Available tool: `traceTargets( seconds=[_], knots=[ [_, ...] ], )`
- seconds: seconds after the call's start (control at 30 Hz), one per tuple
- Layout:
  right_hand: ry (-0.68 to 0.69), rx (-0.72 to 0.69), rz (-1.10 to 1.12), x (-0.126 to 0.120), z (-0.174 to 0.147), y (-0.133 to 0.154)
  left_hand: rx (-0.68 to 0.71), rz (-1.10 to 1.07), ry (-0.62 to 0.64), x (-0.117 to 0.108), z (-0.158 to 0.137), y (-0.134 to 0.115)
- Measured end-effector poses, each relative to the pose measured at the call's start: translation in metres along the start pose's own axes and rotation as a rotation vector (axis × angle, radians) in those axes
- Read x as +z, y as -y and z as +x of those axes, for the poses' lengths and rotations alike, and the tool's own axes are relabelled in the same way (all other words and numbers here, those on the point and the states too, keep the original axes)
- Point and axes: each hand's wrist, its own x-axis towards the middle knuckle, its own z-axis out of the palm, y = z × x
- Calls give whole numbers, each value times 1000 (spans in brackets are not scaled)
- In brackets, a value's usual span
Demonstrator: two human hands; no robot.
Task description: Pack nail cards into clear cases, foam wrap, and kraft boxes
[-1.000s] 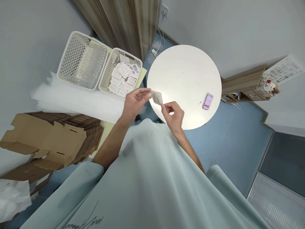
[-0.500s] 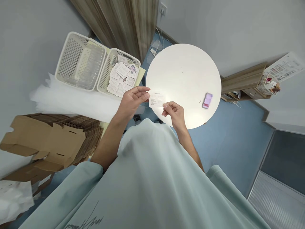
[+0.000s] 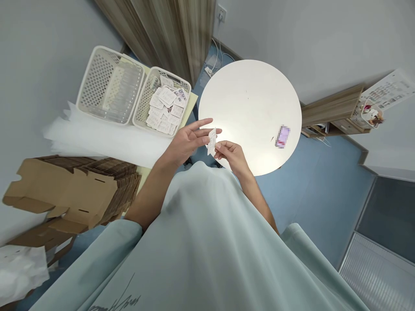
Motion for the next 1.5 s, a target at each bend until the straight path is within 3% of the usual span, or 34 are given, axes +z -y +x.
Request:
traceTargets(
  seconds=[0.13, 0.27, 0.47, 0.67, 0.8, 0.93, 1.13, 1.5],
  knots=[
    [-190, -161, -156, 5, -5, 3, 17, 65, -143, 6, 2, 2],
    [-204, -313, -338, 15, -14, 13, 31, 102, -234, 11, 5, 4],
    [-250, -449, -536, 25, -13, 15, 53, 116, -262, 14, 6, 7],
    [-315, -423, -585, 21, -12, 12, 91, 137, -307, 8, 2, 8],
    [-346, -388, -483, 9, -8, 10, 85, 188, -339, -3, 2, 10],
    [-289, -292, -352, -1, -4, 6, 84, 222, -319, -11, 3, 13],
    [-214, -220, -214, -8, 0, 0, 79, 215, -308, -6, 2, 11],
    [-190, -233, -243, -14, 0, -8, 46, 279, -325, 2, 2, 4]
  ],
)
